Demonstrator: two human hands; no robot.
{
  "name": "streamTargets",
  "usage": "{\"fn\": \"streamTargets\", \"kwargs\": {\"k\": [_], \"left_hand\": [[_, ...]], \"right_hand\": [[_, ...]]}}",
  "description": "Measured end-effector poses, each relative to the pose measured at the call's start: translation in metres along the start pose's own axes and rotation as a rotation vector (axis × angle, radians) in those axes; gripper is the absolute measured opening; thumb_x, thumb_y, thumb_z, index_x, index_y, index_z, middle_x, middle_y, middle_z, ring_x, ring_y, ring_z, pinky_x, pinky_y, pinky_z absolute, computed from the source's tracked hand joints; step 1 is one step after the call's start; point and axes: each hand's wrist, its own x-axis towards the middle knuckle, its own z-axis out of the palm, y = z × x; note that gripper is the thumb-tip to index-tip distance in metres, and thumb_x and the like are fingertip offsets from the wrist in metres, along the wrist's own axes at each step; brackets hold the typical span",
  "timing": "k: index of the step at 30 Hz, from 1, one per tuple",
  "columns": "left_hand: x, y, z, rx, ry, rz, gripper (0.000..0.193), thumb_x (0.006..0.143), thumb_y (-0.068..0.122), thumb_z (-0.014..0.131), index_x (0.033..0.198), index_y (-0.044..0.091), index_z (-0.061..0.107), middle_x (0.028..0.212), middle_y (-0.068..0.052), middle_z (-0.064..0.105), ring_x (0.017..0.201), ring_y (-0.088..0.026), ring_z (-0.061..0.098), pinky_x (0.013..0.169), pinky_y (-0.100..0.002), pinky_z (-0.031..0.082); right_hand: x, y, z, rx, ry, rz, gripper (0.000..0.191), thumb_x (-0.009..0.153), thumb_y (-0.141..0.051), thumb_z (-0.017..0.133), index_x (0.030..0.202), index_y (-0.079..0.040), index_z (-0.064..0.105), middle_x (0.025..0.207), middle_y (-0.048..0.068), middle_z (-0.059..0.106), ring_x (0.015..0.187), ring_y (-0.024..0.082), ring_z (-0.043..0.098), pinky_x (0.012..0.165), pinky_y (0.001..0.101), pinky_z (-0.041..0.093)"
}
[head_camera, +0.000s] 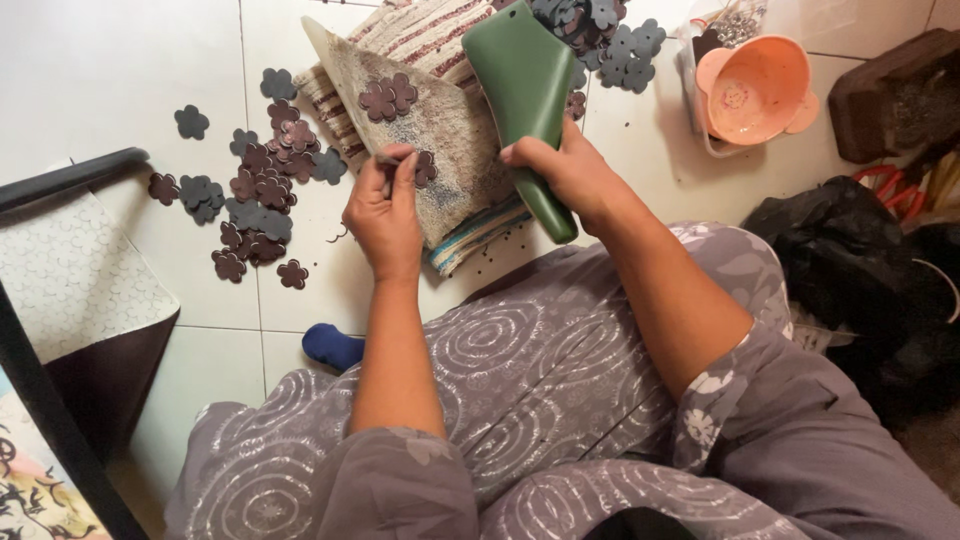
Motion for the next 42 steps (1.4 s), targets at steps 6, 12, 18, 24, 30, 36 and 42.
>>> {"fn": "streamTargets", "kwargs": {"k": [6,12,18,24,30,36,42], "left_hand": [[-0.001,0.012,-0.001,0.235,0.01,0.125,0.01,0.097,0.008,0.076,0.107,0.007,0.077,0.088,-0.002,0.075,0.078,-0.007,0.069,0.071,-0.025,0.056],[-0.002,0.011,-0.001,0.256,0.008,0.157,0.012,0.096,0.009,0.076,0.109,0.009,0.078,0.093,-0.005,0.077,0.083,-0.011,0.073,0.074,-0.028,0.06],[-0.002,0.011,-0.001,0.244,0.025,0.154,0.016,0.095,0.011,0.076,0.11,0.011,0.077,0.1,-0.008,0.078,0.087,-0.015,0.076,0.075,-0.031,0.061],[0.0,0.003,-0.004,0.215,0.025,0.199,0.017,0.094,0.011,0.077,0.111,0.013,0.075,0.1,-0.011,0.077,0.085,-0.022,0.077,0.074,-0.034,0.06],[0.004,-0.009,-0.015,0.311,-0.079,0.289,0.02,0.086,-0.001,0.071,0.105,0.007,0.07,0.096,-0.016,0.071,0.094,-0.038,0.07,0.081,-0.046,0.057],[0.004,-0.002,-0.01,0.282,-0.017,0.25,0.023,0.09,0.006,0.075,0.112,0.008,0.072,0.101,-0.017,0.073,0.094,-0.035,0.072,0.079,-0.042,0.058],[0.002,0.003,-0.006,0.143,0.014,0.221,0.025,0.094,0.008,0.075,0.118,0.009,0.073,0.11,-0.013,0.076,0.098,-0.026,0.077,0.081,-0.036,0.062]], "right_hand": [[-0.012,0.004,0.006,-0.367,0.081,-0.231,0.08,0.069,-0.032,0.082,0.132,0.005,0.051,0.116,0.018,0.066,0.106,0.025,0.067,0.091,0.0346,0.056],[-0.033,-0.007,0.006,-0.363,0.104,-0.136,0.085,0.066,-0.032,0.077,0.14,0.002,0.051,0.114,0.013,0.068,0.106,0.026,0.067,0.092,0.0355,0.053],[-0.114,-0.036,0.015,0.429,-0.153,-0.517,0.084,0.082,-0.033,0.087,0.146,0.004,0.048,0.118,0.019,0.058,0.104,0.022,0.06,0.093,0.0345,0.052],[-0.12,-0.052,0.046,0.062,0.053,-1.234,0.086,0.088,-0.031,0.085,0.154,-0.005,0.037,0.152,0.013,0.044,0.141,0.018,0.046,0.12,0.0346,0.04],[-0.1,-0.036,0.064,-0.781,0.096,-0.529,0.099,0.066,-0.029,0.084,0.151,-0.004,0.038,0.134,0.025,0.058,0.127,0.039,0.057,0.107,0.044,0.046],[-0.117,-0.064,0.055,-0.619,0.013,-0.507,0.098,0.069,-0.029,0.086,0.151,-0.002,0.039,0.131,0.021,0.063,0.123,0.033,0.063,0.104,0.0412,0.05],[-0.138,-0.079,0.032,-0.074,0.082,-1.057,0.086,0.079,-0.022,0.088,0.147,-0.001,0.04,0.142,0.008,0.053,0.126,0.02,0.054,0.108,0.0339,0.048]]}}
